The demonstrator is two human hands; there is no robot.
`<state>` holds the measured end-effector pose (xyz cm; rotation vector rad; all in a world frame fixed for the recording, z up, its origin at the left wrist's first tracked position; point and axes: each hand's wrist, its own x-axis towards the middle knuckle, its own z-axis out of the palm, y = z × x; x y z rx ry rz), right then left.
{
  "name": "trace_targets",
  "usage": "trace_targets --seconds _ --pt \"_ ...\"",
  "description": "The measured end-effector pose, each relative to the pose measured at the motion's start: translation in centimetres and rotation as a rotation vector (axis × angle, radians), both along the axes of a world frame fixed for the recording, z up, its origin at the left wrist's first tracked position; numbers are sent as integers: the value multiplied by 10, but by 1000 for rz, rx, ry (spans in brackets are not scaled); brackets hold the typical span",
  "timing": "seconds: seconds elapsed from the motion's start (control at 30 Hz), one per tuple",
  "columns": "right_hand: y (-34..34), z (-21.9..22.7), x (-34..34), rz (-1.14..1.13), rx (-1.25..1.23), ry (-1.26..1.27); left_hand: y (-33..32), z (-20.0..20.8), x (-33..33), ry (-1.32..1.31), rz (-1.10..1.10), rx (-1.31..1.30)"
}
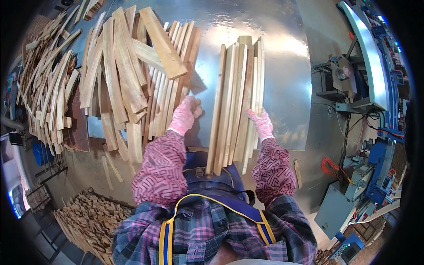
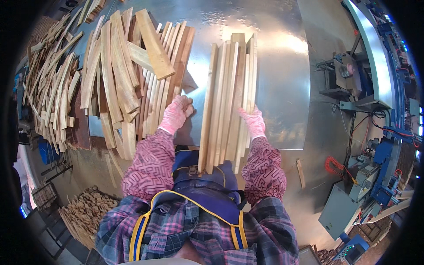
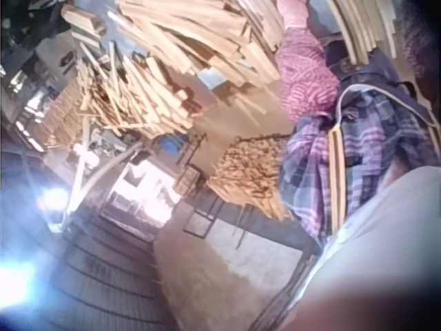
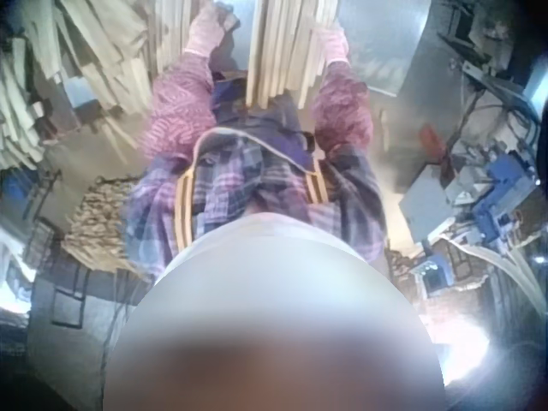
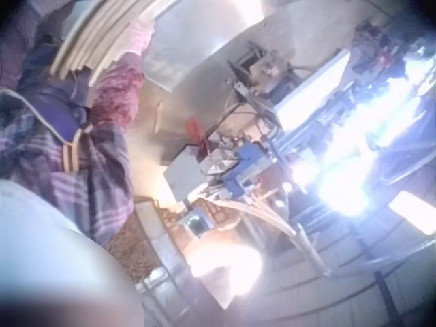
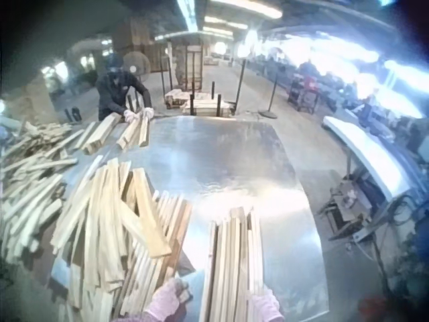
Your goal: The person repeatedly picks up stacks of light-colored wooden planks from a metal table and places them onto a conveyor belt. The person also gathers scattered planks from the floor and table, aligns them into neat stacks, and continues loading them onto the conveyor.
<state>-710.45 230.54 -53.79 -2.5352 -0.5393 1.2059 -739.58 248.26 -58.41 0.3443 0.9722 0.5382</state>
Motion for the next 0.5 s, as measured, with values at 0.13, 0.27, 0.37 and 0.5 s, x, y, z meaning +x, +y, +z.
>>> trace_targets --seconds 0.13,0.27,0.37,0.5 --pt "-9 -21 -4 -121 229 -61 -12 1 4 690 -297 761" --pt "20 -2 -19 -20 115 -34 -8 29 -12 869 -475 890" --pt "64 3 -50 80 51 -82 8 75 -4 868 -642 525" --pt "121 32 -106 114 52 -6 12 92 13 1088 -803 713"
